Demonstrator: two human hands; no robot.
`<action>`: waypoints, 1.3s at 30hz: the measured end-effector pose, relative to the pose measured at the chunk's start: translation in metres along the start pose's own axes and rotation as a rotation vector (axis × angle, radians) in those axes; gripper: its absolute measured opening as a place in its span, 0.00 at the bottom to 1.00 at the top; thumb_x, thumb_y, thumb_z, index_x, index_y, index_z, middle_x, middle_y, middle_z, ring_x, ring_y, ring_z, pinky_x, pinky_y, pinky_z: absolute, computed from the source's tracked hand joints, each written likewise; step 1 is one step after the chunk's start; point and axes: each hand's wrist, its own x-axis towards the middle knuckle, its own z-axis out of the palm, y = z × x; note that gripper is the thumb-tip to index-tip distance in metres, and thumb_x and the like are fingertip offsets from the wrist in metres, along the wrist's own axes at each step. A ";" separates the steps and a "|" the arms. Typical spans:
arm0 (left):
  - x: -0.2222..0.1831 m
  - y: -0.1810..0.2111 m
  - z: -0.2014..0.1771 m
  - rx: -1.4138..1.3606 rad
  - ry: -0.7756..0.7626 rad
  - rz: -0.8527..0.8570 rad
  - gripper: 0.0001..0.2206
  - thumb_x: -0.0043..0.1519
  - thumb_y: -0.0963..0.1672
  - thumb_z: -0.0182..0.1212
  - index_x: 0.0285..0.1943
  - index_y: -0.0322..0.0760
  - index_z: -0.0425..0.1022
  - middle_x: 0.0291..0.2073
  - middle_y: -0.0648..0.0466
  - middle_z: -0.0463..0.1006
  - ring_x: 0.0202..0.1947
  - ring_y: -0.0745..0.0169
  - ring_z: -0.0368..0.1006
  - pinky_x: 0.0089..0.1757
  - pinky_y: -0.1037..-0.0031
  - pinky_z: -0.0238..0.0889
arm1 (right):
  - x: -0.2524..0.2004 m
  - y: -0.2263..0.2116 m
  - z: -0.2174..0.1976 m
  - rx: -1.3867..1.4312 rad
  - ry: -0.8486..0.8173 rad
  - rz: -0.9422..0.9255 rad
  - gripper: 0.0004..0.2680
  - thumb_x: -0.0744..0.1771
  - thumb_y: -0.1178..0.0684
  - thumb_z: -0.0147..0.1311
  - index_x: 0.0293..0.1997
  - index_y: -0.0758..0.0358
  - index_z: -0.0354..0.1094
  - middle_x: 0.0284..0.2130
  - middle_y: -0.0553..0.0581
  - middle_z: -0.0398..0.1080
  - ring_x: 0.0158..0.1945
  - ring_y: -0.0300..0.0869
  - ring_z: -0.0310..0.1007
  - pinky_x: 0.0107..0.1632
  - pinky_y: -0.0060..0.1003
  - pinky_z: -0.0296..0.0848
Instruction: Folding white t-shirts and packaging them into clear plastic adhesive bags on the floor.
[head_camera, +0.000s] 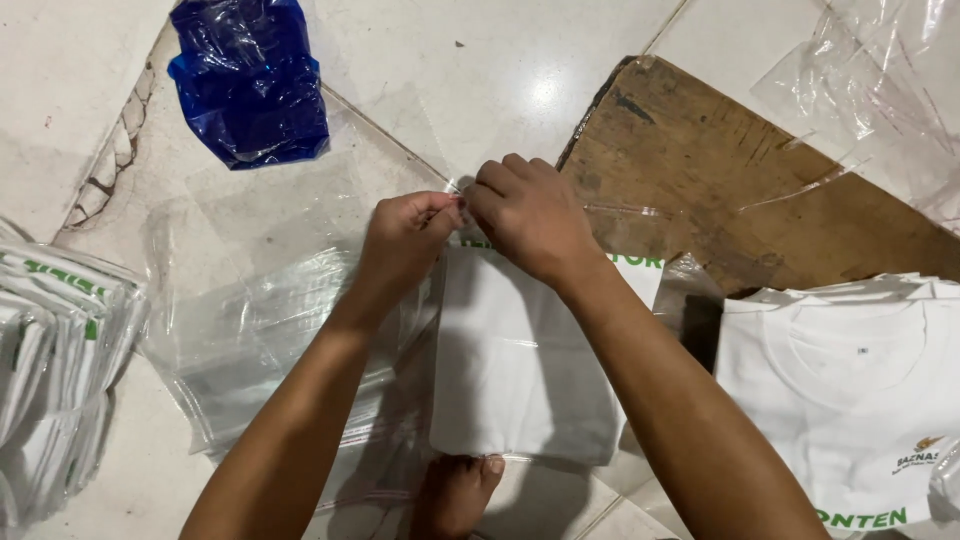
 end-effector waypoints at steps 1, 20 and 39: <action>0.003 -0.010 -0.001 0.000 -0.005 -0.003 0.08 0.65 0.42 0.59 0.44 0.30 0.82 0.25 0.52 0.80 0.18 0.76 0.64 0.24 0.82 0.60 | 0.000 0.000 0.004 -0.001 -0.003 0.005 0.07 0.65 0.57 0.62 0.26 0.57 0.70 0.27 0.48 0.68 0.30 0.42 0.68 0.31 0.34 0.66; -0.005 0.000 0.003 0.073 0.055 0.069 0.07 0.64 0.41 0.60 0.39 0.34 0.82 0.36 0.49 0.84 0.19 0.72 0.67 0.25 0.80 0.65 | -0.064 0.100 -0.074 0.233 -0.210 0.691 0.02 0.70 0.55 0.54 0.44 0.59 0.69 0.38 0.58 0.72 0.39 0.49 0.73 0.39 0.42 0.77; 0.010 -0.057 -0.001 0.049 0.056 0.108 0.05 0.63 0.39 0.61 0.38 0.36 0.83 0.20 0.53 0.77 0.19 0.72 0.67 0.27 0.78 0.64 | 0.005 -0.014 0.010 -0.147 -0.002 -0.118 0.07 0.67 0.60 0.53 0.29 0.57 0.61 0.24 0.50 0.58 0.24 0.41 0.63 0.26 0.33 0.64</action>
